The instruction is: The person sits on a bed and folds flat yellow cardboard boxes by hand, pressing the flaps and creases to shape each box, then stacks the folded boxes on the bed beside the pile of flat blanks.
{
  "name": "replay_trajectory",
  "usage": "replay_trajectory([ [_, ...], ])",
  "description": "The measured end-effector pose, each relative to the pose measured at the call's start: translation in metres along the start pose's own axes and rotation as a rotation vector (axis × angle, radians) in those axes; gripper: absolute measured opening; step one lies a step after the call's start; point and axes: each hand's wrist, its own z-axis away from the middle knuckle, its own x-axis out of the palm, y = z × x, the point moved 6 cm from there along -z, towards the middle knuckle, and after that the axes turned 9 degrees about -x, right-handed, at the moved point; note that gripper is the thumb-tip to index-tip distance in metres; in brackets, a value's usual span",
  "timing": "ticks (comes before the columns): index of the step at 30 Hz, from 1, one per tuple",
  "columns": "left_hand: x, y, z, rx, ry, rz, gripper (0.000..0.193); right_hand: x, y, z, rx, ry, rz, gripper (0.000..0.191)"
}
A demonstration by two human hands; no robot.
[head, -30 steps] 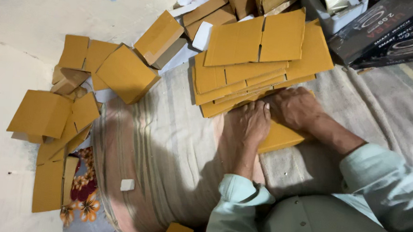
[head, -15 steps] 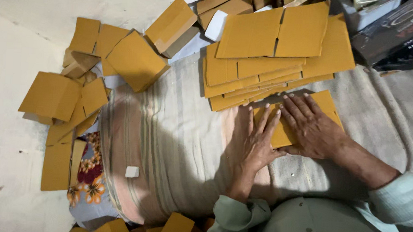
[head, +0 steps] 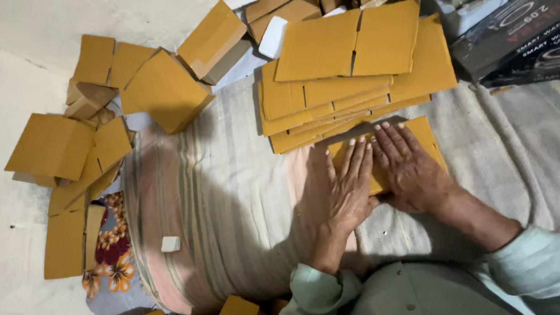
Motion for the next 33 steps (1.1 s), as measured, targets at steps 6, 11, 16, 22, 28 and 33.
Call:
replay_trajectory([
  [6, -0.004, -0.033, 0.019, -0.031, -0.02, 0.104, 0.105, 0.006, 0.03, 0.019, 0.007, 0.016, -0.088, 0.124],
  [11, -0.01, -0.028, 0.015, -0.05, 0.048, 0.206, 0.111, -0.001, 0.029, 0.023, 0.1, -0.016, -0.106, 0.126],
  [16, 0.007, 0.003, -0.008, -0.034, -0.06, -0.037, 0.121, -0.001, -0.009, 0.003, -0.094, -0.181, 0.109, 0.124],
  [22, 0.019, -0.044, 0.01, -0.197, -0.022, 0.416, 0.099, 0.034, 0.043, 0.029, 0.058, 0.542, -0.229, 0.12],
  [28, 0.014, -0.056, 0.023, -0.307, 0.155, 0.716, 0.07, 0.08, 0.06, 0.04, 0.465, 0.487, -0.537, 0.093],
  [33, -0.002, -0.06, 0.033, -0.167, 0.335, 1.071, 0.061, 0.073, 0.041, 0.039, 0.352, 0.641, -1.201, 0.096],
])
